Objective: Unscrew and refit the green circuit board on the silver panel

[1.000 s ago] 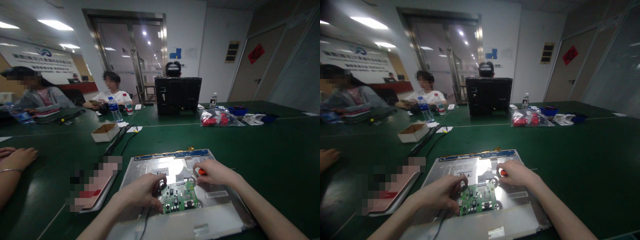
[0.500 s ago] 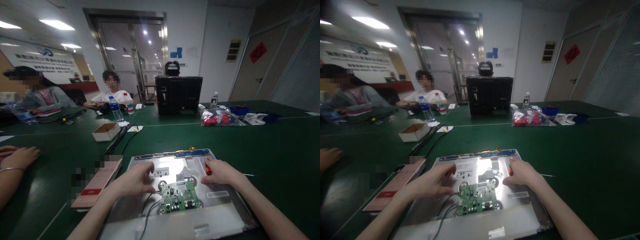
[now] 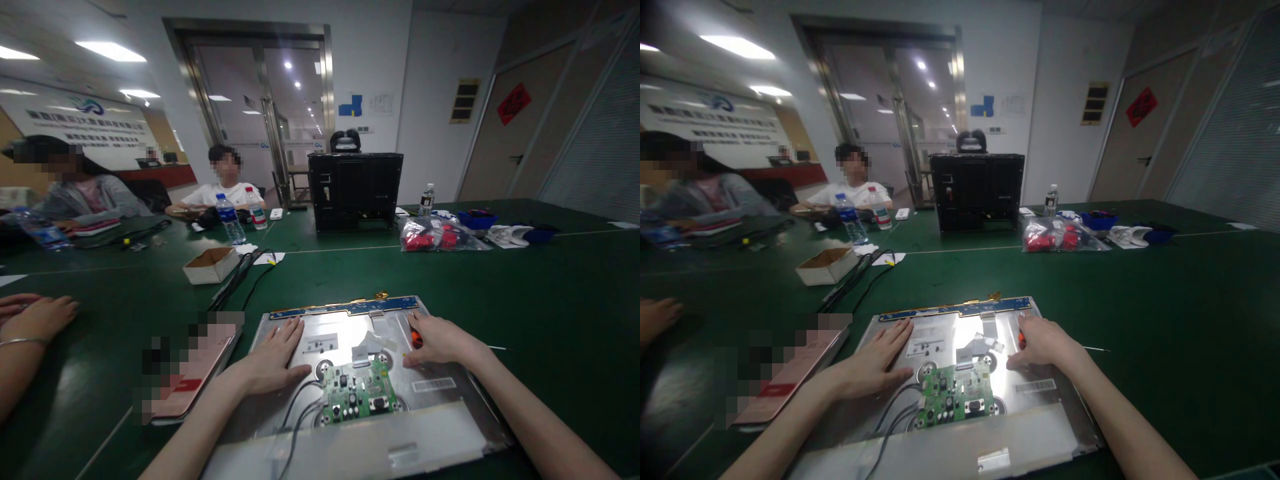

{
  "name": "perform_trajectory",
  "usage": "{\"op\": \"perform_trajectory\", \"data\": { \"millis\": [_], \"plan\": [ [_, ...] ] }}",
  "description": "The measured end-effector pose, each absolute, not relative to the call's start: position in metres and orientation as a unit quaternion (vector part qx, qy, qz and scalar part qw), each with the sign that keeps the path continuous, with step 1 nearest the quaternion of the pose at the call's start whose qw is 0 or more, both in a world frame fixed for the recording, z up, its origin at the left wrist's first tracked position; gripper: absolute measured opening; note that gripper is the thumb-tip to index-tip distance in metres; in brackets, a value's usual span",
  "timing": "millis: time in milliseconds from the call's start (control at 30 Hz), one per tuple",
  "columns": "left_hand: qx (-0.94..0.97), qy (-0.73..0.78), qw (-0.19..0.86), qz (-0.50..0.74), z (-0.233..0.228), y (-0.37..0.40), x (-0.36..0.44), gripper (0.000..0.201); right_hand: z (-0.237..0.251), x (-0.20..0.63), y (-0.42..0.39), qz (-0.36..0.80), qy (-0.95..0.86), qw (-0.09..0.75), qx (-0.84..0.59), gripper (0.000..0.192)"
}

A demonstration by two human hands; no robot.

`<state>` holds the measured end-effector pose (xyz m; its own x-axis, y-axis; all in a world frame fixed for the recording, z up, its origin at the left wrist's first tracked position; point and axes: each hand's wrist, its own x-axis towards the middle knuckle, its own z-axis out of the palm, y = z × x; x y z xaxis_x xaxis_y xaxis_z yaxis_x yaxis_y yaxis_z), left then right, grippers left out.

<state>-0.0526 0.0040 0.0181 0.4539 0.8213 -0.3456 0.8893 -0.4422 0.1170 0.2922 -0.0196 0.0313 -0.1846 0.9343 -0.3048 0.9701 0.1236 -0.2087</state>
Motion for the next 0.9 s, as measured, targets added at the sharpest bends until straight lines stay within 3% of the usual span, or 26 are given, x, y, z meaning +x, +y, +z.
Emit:
{"op": "perform_trajectory", "data": {
  "millis": [467, 633, 900],
  "plan": [
    [0.852, 0.504, 0.132, -0.054, 0.011, 0.003, -0.048, 0.084, 0.027, 0.298, -0.016, -0.178, 0.749, 0.043, 0.636, 0.06],
    [0.854, 0.506, 0.092, 0.073, 0.01, 0.002, -0.036, 0.062, 0.023, 0.3, -0.016, -0.183, 0.756, 0.028, 0.628, 0.06],
    [0.868, 0.444, 0.159, 0.155, -0.002, 0.01, -0.02, 0.015, 0.025, 0.297, -0.017, -0.19, 0.751, 0.036, 0.632, 0.063]
  ]
}}
